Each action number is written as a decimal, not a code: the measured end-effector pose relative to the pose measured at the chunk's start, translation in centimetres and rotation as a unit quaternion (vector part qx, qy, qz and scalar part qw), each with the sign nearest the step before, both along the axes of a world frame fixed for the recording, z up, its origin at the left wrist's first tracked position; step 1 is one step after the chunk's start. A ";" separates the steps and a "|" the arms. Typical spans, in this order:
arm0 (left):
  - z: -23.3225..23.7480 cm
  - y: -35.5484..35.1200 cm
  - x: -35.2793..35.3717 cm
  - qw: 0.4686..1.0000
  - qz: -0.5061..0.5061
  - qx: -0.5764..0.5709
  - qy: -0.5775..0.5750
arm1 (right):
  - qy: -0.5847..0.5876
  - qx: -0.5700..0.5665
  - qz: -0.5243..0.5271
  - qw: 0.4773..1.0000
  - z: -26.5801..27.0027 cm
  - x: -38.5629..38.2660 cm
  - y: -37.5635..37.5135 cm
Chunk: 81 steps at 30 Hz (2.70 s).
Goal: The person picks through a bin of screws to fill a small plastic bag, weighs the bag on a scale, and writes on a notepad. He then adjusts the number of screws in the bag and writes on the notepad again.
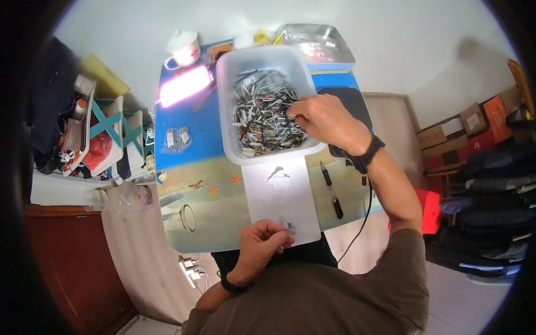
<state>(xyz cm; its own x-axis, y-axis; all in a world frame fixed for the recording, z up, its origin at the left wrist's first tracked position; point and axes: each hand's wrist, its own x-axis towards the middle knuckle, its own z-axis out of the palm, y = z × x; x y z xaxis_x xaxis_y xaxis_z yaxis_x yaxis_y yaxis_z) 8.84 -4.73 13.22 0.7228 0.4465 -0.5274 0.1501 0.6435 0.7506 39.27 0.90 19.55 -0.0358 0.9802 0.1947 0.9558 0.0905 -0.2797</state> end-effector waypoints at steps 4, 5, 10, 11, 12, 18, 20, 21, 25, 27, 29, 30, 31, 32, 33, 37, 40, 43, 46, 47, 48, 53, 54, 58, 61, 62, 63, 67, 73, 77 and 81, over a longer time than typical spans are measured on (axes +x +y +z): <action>-0.3 0.2 -0.1 1.000 -0.015 -0.013 -0.010 | -0.027 -0.008 0.041 0.999 -1.2 -0.3 2.5; -0.3 0.2 -0.1 1.000 -0.017 -0.017 -0.010 | -0.027 -0.010 0.041 0.999 -1.5 -0.3 3.1; -0.5 0.3 -0.2 0.999 -0.018 -0.021 -0.022 | -0.172 -0.118 0.046 0.977 -2.4 -0.5 4.6; -0.6 0.3 -0.2 0.999 -0.013 -0.024 -0.035 | -0.173 -0.119 0.046 0.977 -2.5 -0.5 4.6; -0.6 0.3 -0.2 0.999 -0.013 -0.025 -0.036 | -0.170 -0.119 0.043 0.977 -2.7 -0.5 4.5; -0.8 0.2 -0.4 0.999 -0.022 -0.013 -0.028 | -0.068 -0.064 -0.006 0.996 -3.5 0.4 4.2; -0.9 0.2 -0.5 0.999 -0.021 -0.022 -0.036 | -0.071 -0.061 -0.019 0.995 -3.6 0.4 4.2; -0.9 0.3 -0.4 0.999 -0.021 -0.021 -0.036 | -0.066 -0.035 -0.013 0.997 -3.6 0.3 4.0; -0.6 0.3 -0.3 0.999 -0.029 -0.032 -0.018 | -0.044 0.018 0.003 0.999 -3.3 0.2 3.7; -0.5 0.4 -0.3 0.999 -0.028 -0.029 -0.013 | -0.052 0.006 0.017 0.999 -3.3 0.5 3.6; -0.5 0.5 -0.3 0.999 -0.034 -0.026 -0.011 | -0.059 -0.005 0.034 0.998 -3.3 0.5 3.5; -0.6 0.5 -0.4 0.999 -0.034 -0.027 -0.011 | -0.057 -0.011 0.036 0.998 -3.2 0.4 3.4; -0.8 0.5 -0.4 0.999 -0.034 -0.024 -0.015 | -0.054 -0.016 0.038 0.998 -3.2 0.3 3.3; -0.9 0.4 -0.3 0.999 -0.035 -0.023 -0.020 | -0.055 -0.017 0.038 0.998 -3.3 0.4 3.4; -0.8 0.4 -0.3 0.999 -0.037 -0.024 -0.020 | -0.059 -0.017 0.050 0.997 -3.4 0.3 3.4; -0.7 0.6 -0.3 0.999 -0.040 -0.019 -0.015 | -0.088 -0.039 0.092 0.991 -3.8 0.4 3.7; -0.6 0.6 -0.4 0.999 -0.040 -0.022 -0.014 | -0.091 -0.036 0.105 0.990 -3.3 0.3 3.7; -0.5 0.4 -0.4 0.999 -0.033 -0.029 -0.011 | 0.096 -0.019 0.021 0.995 -2.3 -0.2 3.2; -0.6 0.3 -0.4 0.999 -0.027 -0.017 -0.011 | 0.428 -0.083 -0.107 0.893 -1.3 -0.7 2.0; -0.7 0.2 -0.5 1.000 -0.025 -0.006 -0.010 | 0.467 -0.088 -0.120 0.871 -0.6 -1.0 1.2; -0.7 0.2 -0.4 1.000 -0.027 -0.004 -0.011 | 0.467 -0.086 -0.122 0.872 -0.6 -1.3 0.5; -0.6 0.0 0.0 0.999 0.009 0.013 -0.037 | 0.617 -0.021 -0.079 0.783 -0.8 -3.5 -4.5; -0.7 -0.1 0.1 0.999 0.010 0.011 -0.033 | 0.640 -0.004 -0.060 0.766 -0.6 -4.4 -5.6; -0.3 -0.2 0.4 0.998 0.030 0.035 -0.029 | 0.656 -0.031 -0.078 0.750 -1.7 -7.3 -10.0; -0.8 -0.5 0.5 0.997 0.050 0.054 -0.022 | 0.656 -0.024 -0.068 0.752 -3.4 -9.5 -12.8; -1.1 -0.5 0.5 0.997 0.048 0.056 -0.022 | 0.645 -0.002 -0.068 0.761 -3.8 -10.4 -13.4; -1.3 -0.6 0.5 0.997 0.046 0.057 -0.022 | 0.644 -0.001 -0.065 0.762 -4.0 -11.1 -14.0; -1.0 -0.8 0.5 0.996 0.057 0.069 -0.030 | 0.489 0.055 -0.060 0.868 -4.9 -12.8 -15.6; -1.2 -0.9 0.6 0.993 0.067 0.087 -0.034 | 0.379 0.143 -0.038 0.914 -4.9 -13.1 -15.3; -1.1 -0.8 0.7 0.993 0.067 0.086 -0.040 | 0.320 0.137 -0.025 0.937 -4.7 -13.8 -15.2; -1.5 -0.6 0.6 0.994 0.054 0.078 -0.046 | 0.321 0.095 -0.039 0.942 -3.8 -14.2 -15.4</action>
